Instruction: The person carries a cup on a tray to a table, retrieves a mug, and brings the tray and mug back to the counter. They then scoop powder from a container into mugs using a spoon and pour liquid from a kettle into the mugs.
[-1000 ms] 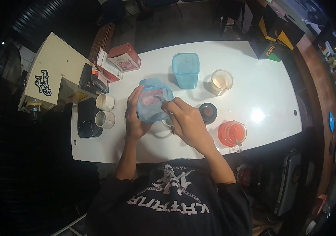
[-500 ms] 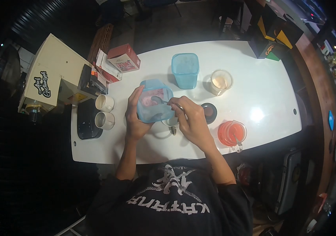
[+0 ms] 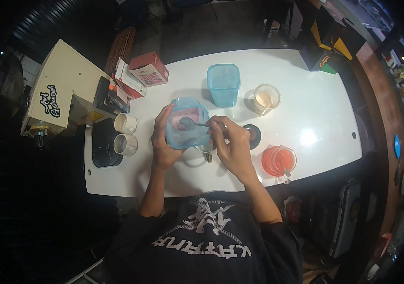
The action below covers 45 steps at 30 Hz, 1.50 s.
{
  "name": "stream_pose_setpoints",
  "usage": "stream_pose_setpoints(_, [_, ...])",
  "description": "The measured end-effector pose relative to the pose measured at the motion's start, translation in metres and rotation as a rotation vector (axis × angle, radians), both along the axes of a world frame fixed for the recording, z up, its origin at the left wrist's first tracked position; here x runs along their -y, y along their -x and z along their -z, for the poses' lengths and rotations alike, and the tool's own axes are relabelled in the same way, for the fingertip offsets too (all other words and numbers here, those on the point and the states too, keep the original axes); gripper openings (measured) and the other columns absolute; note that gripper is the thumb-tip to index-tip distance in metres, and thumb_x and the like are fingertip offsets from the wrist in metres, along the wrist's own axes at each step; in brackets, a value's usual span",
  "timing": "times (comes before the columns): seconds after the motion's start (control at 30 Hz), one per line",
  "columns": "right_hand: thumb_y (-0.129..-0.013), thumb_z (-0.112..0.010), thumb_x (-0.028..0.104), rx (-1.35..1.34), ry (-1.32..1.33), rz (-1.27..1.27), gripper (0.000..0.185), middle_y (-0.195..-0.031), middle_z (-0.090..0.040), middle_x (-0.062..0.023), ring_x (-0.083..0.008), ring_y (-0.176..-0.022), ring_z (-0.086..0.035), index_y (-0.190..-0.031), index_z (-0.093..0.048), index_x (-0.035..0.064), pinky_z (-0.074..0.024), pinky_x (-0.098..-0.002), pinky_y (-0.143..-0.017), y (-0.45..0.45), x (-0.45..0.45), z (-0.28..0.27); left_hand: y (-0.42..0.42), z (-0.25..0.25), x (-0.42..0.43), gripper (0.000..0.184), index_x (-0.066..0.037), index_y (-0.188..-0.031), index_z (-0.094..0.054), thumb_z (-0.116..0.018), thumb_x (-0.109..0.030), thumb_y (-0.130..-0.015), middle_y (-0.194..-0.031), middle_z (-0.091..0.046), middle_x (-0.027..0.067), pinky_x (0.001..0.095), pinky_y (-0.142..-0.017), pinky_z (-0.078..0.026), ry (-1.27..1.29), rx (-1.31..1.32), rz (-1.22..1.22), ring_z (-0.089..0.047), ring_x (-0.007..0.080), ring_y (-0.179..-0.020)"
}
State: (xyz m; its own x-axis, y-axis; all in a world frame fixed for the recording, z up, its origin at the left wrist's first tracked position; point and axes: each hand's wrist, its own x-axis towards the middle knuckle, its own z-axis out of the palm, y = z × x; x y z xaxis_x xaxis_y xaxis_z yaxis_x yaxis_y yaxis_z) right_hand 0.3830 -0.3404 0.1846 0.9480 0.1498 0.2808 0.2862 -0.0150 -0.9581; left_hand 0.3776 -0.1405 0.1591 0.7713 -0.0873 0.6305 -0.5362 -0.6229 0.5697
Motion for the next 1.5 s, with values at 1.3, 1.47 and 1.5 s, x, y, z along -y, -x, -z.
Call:
stream_pose_setpoints(1.3, [-0.103, -0.053, 0.010, -0.145, -0.259, 0.007, 0.020, -0.075, -0.067, -0.0100, -0.0105, -0.058, -0.063, -0.102, -0.062, -0.0077, -0.0509, -0.0232, -0.050, -0.004, -0.005, 0.005, -0.004, 0.004, -0.002, 0.106, -0.004, -0.148, -0.036, -0.092, -0.001, -0.058, -0.145, -0.046, 0.0177, 0.0434, -0.107, -0.048, 0.090, -0.065, 0.031, -0.052, 0.0327, -0.129])
stream_pose_setpoints(1.47, [-0.104, -0.051, 0.013, -0.210, -0.387, 0.047, 0.025, -0.076, -0.066, -0.0142, -0.0143, -0.058, -0.064, -0.101, -0.058, -0.0100, -0.0518, -0.0250, -0.049, -0.007, -0.002, 0.010, -0.006, 0.004, -0.003, 0.106, -0.005, -0.148, -0.035, -0.090, 0.002, -0.058, -0.145, -0.046, 0.0179, 0.0430, -0.106, -0.049, 0.103, -0.092, 0.014, -0.051, 0.0327, -0.130])
stream_pose_setpoints(1.5, [-0.104, -0.051, 0.013, -0.210, -0.387, 0.048, 0.025, -0.076, -0.066, -0.0142, -0.0143, -0.058, -0.064, -0.101, -0.058, -0.0100, -0.0518, -0.0250, -0.049, -0.008, -0.001, 0.011, -0.006, 0.004, -0.003, 0.106, -0.005, -0.148, -0.035, -0.090, 0.002, -0.058, -0.145, -0.046, 0.0179, 0.0430, -0.106, -0.049, 0.102, -0.091, 0.014, -0.051, 0.0327, -0.130])
